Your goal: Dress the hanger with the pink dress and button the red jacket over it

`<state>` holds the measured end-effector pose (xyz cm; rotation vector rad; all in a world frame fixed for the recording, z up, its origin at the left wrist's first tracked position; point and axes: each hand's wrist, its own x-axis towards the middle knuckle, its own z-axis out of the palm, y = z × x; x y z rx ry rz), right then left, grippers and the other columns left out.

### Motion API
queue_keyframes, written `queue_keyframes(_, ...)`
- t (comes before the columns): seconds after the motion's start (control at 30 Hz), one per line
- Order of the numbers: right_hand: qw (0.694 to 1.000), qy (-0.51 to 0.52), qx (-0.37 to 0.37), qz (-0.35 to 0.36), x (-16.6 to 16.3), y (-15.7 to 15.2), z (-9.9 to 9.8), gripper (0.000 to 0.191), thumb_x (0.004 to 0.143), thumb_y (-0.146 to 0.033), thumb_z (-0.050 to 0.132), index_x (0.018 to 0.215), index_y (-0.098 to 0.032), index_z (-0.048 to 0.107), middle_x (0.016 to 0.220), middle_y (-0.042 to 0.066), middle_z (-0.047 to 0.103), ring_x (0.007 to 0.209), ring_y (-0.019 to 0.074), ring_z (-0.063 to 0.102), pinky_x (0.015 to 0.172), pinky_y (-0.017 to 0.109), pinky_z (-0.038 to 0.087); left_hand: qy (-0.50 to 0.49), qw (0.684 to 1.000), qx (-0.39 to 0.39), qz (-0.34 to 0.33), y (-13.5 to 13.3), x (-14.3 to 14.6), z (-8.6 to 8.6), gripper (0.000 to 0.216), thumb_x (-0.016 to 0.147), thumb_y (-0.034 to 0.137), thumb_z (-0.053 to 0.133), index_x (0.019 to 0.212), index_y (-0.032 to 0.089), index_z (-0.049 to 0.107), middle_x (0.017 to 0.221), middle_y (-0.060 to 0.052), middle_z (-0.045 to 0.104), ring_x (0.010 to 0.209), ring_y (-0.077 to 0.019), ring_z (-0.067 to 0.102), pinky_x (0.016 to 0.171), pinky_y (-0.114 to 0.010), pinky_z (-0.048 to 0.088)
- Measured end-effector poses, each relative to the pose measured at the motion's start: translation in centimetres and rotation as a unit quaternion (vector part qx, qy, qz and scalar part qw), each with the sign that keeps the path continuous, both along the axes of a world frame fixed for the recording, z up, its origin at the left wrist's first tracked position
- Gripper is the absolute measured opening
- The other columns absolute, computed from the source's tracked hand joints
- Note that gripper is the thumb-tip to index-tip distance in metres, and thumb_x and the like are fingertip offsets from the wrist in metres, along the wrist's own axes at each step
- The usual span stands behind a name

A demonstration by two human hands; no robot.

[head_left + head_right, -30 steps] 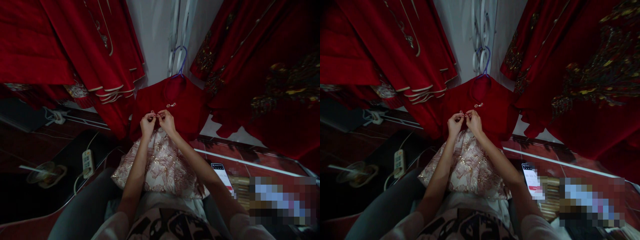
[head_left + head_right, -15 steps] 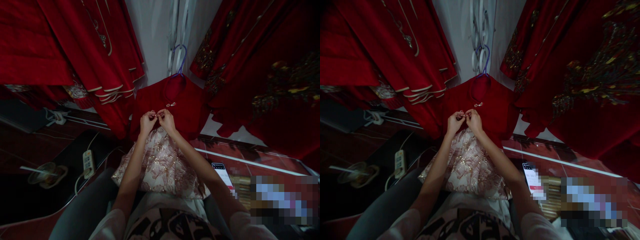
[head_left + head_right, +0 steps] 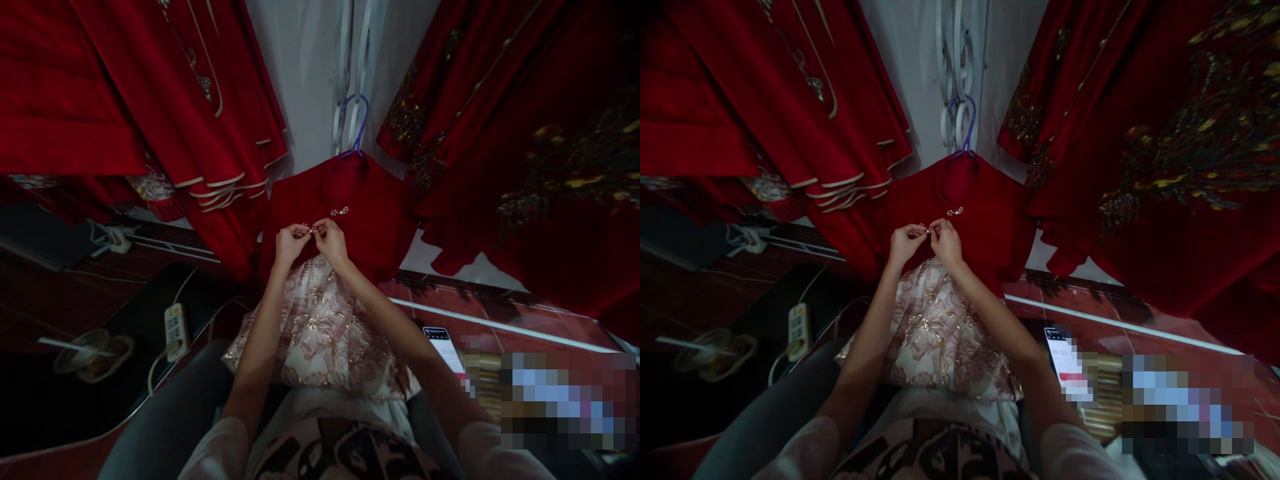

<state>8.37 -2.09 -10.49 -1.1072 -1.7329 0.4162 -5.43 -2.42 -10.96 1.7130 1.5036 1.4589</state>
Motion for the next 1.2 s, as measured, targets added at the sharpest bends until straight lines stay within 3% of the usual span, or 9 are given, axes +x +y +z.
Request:
queue_keyframes(0.13, 0.998, 0.044, -0.017, 0.043, 0.8, -0.3, -0.2, 0.010, 0.084, -0.017, 0.052, 0.090, -0.018, 0.060, 0.090, 0.005, 0.065, 0.079, 0.0150, 0.063, 0.079, 0.031, 0.053, 0.040, 0.998, 0.041, 0.005, -0.8, 0.0, -0.3, 0.015, 0.075, 0.016, 0.062, 0.089, 0.017, 0.066, 0.091, -0.006, 0.070, 0.080, -0.0150, 0.063, 0.079, -0.031, 0.051)
queue_keyframes(0.27, 0.979, 0.130, -0.108, 0.110, 3.0, -1.9, -0.3, 0.015, 0.086, -0.027, 0.052, 0.094, -0.019, 0.061, 0.093, 0.005, 0.068, 0.083, 0.0160, 0.066, 0.070, 0.030, 0.057, 0.046, 0.986, 0.071, 0.142, -2.3, 0.0, -2.9, 0.036, 0.067, 0.010, 0.065, 0.101, 0.019, 0.059, 0.105, -0.008, 0.061, 0.102, -0.0203, 0.056, 0.093, -0.039, 0.045)
queue_keyframes(0.33, 0.972, 0.149, -0.145, 0.107, 4.6, -3.1, -0.3, 0.020, 0.085, -0.031, 0.053, 0.098, -0.018, 0.061, 0.096, 0.006, 0.068, 0.081, 0.0167, 0.067, 0.060, 0.028, 0.058, 0.009, 0.984, 0.047, 0.169, -2.6, -0.4, -4.6, 0.040, 0.065, 0.011, 0.066, 0.103, 0.019, 0.055, 0.107, -0.008, 0.057, 0.102, -0.0204, 0.054, 0.092, -0.039, 0.046)
queue_keyframes(0.43, 0.976, 0.116, -0.169, 0.075, 6.9, -4.7, -0.5, 0.022, 0.085, -0.030, 0.053, 0.100, -0.018, 0.062, 0.093, 0.006, 0.069, 0.072, 0.0154, 0.065, 0.055, 0.027, 0.055, -0.046, 0.991, -0.014, 0.122, -2.6, -1.2, -7.0, 0.037, 0.069, 0.018, 0.067, 0.102, 0.018, 0.051, 0.105, -0.008, 0.055, 0.091, -0.0163, 0.057, 0.082, -0.034, 0.050)
queue_keyframes(0.57, 0.983, 0.025, -0.176, 0.036, 8.4, -5.6, -2.0, 0.013, 0.081, -0.024, 0.058, 0.092, -0.018, 0.063, 0.088, 0.005, 0.070, 0.071, 0.0139, 0.064, 0.069, 0.030, 0.055, -0.015, 0.992, -0.076, 0.095, -2.6, -1.5, -8.4, 0.035, 0.072, 0.029, 0.069, 0.098, 0.017, 0.049, 0.101, -0.009, 0.057, 0.088, -0.0161, 0.060, 0.081, -0.032, 0.049)
queue_keyframes(0.7, 0.983, 0.018, -0.181, 0.022, 7.9, -5.5, -4.3, 0.024, 0.076, -0.029, 0.067, 0.096, -0.017, 0.058, 0.086, 0.006, 0.067, 0.073, 0.0146, 0.063, 0.071, 0.030, 0.053, 0.009, 0.991, -0.087, 0.104, -3.1, -1.2, -8.3, 0.033, 0.078, 0.037, 0.064, 0.100, 0.019, 0.050, 0.092, -0.006, 0.061, 0.080, -0.0155, 0.062, 0.074, -0.028, 0.048)
queue_keyframes(0.83, 0.982, 0.015, -0.190, 0.012, 7.0, -5.4, -5.5, 0.031, 0.073, -0.027, 0.069, 0.099, -0.017, 0.055, 0.080, 0.002, 0.062, 0.065, 0.0126, 0.059, 0.063, 0.027, 0.050, 0.039, 0.992, -0.090, 0.077, -3.7, -1.5, -7.3, 0.021, 0.081, 0.040, 0.059, 0.088, 0.022, 0.055, 0.079, -0.002, 0.063, 0.069, -0.0142, 0.061, 0.066, -0.024, 0.044)
queue_keyframes(1.07, 0.975, -0.006, -0.221, 0.035, 7.4, -5.4, -5.6, 0.029, 0.072, -0.031, 0.071, 0.094, -0.017, 0.059, 0.072, 0.000, 0.061, 0.064, 0.0125, 0.058, 0.061, 0.025, 0.046, 0.015, 0.994, -0.097, -0.039, -5.0, -2.0, -5.3, 0.020, 0.079, 0.036, 0.056, 0.070, 0.019, 0.053, 0.066, 0.003, 0.057, 0.063, -0.0110, 0.054, 0.064, -0.022, 0.041)
queue_keyframes(1.2, 0.960, 0.014, -0.267, 0.086, 9.4, -5.3, -4.6, 0.026, 0.070, -0.034, 0.073, 0.087, -0.017, 0.063, 0.073, 0.003, 0.066, 0.067, 0.0138, 0.061, 0.063, 0.026, 0.048, -0.040, 0.984, -0.117, -0.131, -5.7, -2.2, -4.1, 0.023, 0.076, 0.038, 0.063, 0.072, 0.017, 0.054, 0.066, 0.003, 0.056, 0.062, -0.0094, 0.052, 0.062, -0.021, 0.040)
